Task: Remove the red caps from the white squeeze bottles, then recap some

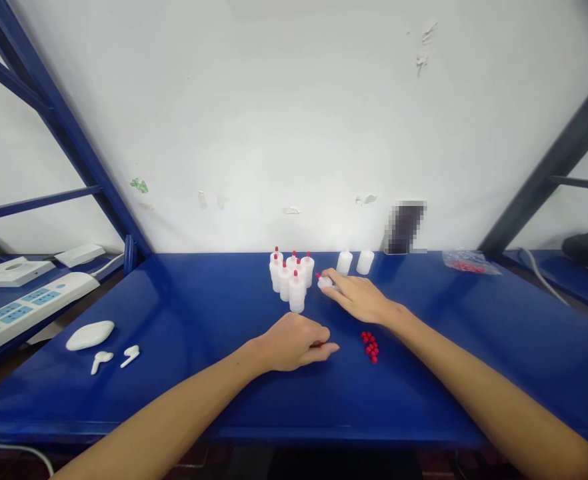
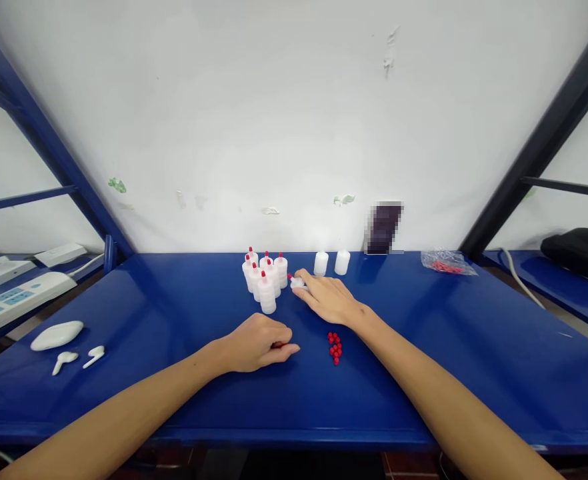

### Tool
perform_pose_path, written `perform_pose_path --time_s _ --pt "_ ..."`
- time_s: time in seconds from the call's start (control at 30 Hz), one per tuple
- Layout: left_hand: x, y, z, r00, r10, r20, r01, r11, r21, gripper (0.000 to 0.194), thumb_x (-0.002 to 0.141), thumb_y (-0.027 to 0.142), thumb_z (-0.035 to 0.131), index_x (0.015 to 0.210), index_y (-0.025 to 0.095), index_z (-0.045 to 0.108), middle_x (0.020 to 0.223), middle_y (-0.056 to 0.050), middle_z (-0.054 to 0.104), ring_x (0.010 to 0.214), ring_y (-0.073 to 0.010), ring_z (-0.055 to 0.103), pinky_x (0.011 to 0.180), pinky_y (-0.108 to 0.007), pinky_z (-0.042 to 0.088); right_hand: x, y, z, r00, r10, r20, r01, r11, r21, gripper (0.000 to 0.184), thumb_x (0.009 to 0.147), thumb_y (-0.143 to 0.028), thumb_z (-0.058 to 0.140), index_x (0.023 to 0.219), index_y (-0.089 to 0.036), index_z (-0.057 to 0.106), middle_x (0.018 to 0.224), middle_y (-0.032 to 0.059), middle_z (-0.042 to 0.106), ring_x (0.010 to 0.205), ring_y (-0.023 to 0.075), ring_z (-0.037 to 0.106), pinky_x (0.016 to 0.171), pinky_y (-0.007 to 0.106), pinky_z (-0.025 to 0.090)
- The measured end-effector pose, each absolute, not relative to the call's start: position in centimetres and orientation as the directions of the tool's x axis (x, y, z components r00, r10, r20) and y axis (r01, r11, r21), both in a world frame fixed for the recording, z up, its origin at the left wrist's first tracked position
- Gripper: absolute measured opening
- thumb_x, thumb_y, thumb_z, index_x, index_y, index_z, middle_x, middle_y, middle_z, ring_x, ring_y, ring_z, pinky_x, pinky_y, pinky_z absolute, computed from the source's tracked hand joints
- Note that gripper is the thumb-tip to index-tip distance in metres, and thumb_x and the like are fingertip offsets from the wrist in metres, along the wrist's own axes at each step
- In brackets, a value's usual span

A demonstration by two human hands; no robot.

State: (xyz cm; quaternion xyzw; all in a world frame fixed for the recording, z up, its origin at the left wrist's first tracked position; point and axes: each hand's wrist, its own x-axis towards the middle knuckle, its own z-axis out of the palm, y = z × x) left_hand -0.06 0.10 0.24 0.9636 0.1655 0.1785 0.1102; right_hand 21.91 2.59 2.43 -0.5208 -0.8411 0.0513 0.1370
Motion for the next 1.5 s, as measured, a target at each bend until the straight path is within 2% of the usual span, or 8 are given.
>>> perform_pose_path --time_s 0.17,0.37,0.5,0.7,0.9,1.07,1.3,1.5 --pt "0.0 0.2 0.0 0.883 0.367 0.294 0.294 -0.919 0.264 0.040 0.098 0.036 0.050 0.064 0.017 0.044 0.057 0.004 0.048 0.051 -0.0087 0.041 0.053 -0.024 0.030 22.0 2.9 2.3 -0.481 0.860 0.172 0.853 0.504 -0.136 0.047 0.101 -0.056 0.030 0.132 -0.029 0.053 0.113 0.0056 0.071 0.101 0.0249 0.067 0.079 0.033 0.046" --pt "0.0 0.1 0.2 0.878 0.370 0.302 0.295 -0.918 0.266 0.041 0.098 0.036 0.050 0.063 0.017 0.043 0.057 0.004 0.048 0.050 -0.0088 0.040 0.051 -0.025 0.026 22.8 3.2 2.1 -0.464 0.874 0.144 0.878 0.475 -0.059 0.054 0.099 -0.062 0.027 0.114 -0.028 0.066 0.101 0.0054 0.073 0.090 0.0241 0.069 0.069 0.030 0.044" --pt "0.1 0.1 0.2 0.875 0.371 0.312 0.289 -0.916 0.279 0.042 0.099 0.038 0.048 0.064 0.017 0.041 0.058 0.004 0.048 0.051 -0.0089 0.040 0.052 -0.026 0.026 24.0 3.0 2.0 -0.462 0.875 0.145 0.874 0.477 -0.095 0.052 0.098 -0.064 0.032 0.120 -0.031 0.064 0.111 0.0042 0.072 0.098 0.0243 0.068 0.072 0.030 0.044" --pt "0.2 0.1 0.3 0.882 0.377 0.283 0.299 -0.911 0.284 0.042 0.100 0.038 0.046 0.063 0.017 0.040 0.057 0.004 0.047 0.051 -0.0088 0.039 0.053 -0.025 0.027 24.2 2.9 2.0 -0.396 0.907 0.144 0.895 0.416 -0.162 0.048 0.100 -0.058 0.032 0.095 -0.026 0.068 0.093 0.0028 0.074 0.084 0.0209 0.068 0.068 0.028 0.041" --pt "0.1 0.1 0.4 0.890 0.365 0.274 0.292 -0.917 0.273 0.043 0.101 0.038 0.045 0.064 0.017 0.040 0.057 0.004 0.045 0.051 -0.0086 0.038 0.054 -0.023 0.028 23.7 3.1 1.3 -0.427 0.871 0.244 0.844 0.481 -0.238 0.038 0.098 -0.053 0.045 0.107 -0.025 0.070 0.103 0.0044 0.073 0.093 0.0222 0.067 0.073 0.029 0.042" --pt "0.3 0.1 0.5 0.890 0.357 0.283 0.286 -0.921 0.263 0.043 0.099 0.038 0.048 0.063 0.017 0.040 0.057 0.004 0.044 0.050 -0.0084 0.037 0.053 -0.024 0.028 23.1 3.4 1.4 -0.433 0.857 0.281 0.881 0.468 -0.070 0.032 0.099 -0.041 0.046 0.112 -0.025 0.070 0.104 0.0048 0.072 0.091 0.0218 0.067 0.066 0.028 0.038" --pt "0.2 0.0 0.7 0.894 0.364 0.260 0.295 -0.917 0.270 0.043 0.101 0.037 0.044 0.064 0.017 0.040 0.058 0.004 0.046 0.052 -0.0086 0.040 0.055 -0.023 0.029 22.1 4.1 1.5 -0.475 0.819 0.322 0.879 0.421 0.225 0.022 0.097 -0.027 0.049 0.103 -0.019 0.068 0.098 0.0086 0.070 0.087 0.0219 0.064 0.063 0.030 0.032" --pt "0.3 0.0 0.5 0.889 0.370 0.269 0.308 -0.919 0.246 0.042 0.100 0.038 0.047 0.064 0.017 0.041 0.058 0.003 0.048 0.052 -0.0087 0.041 0.054 -0.023 0.028 21.6 3.8 0.8 -0.416 0.846 0.333 0.902 0.339 0.266 0.026 0.099 -0.027 0.042 0.103 -0.017 0.066 0.098 0.0107 0.070 0.084 0.0222 0.064 0.061 0.031 0.030"
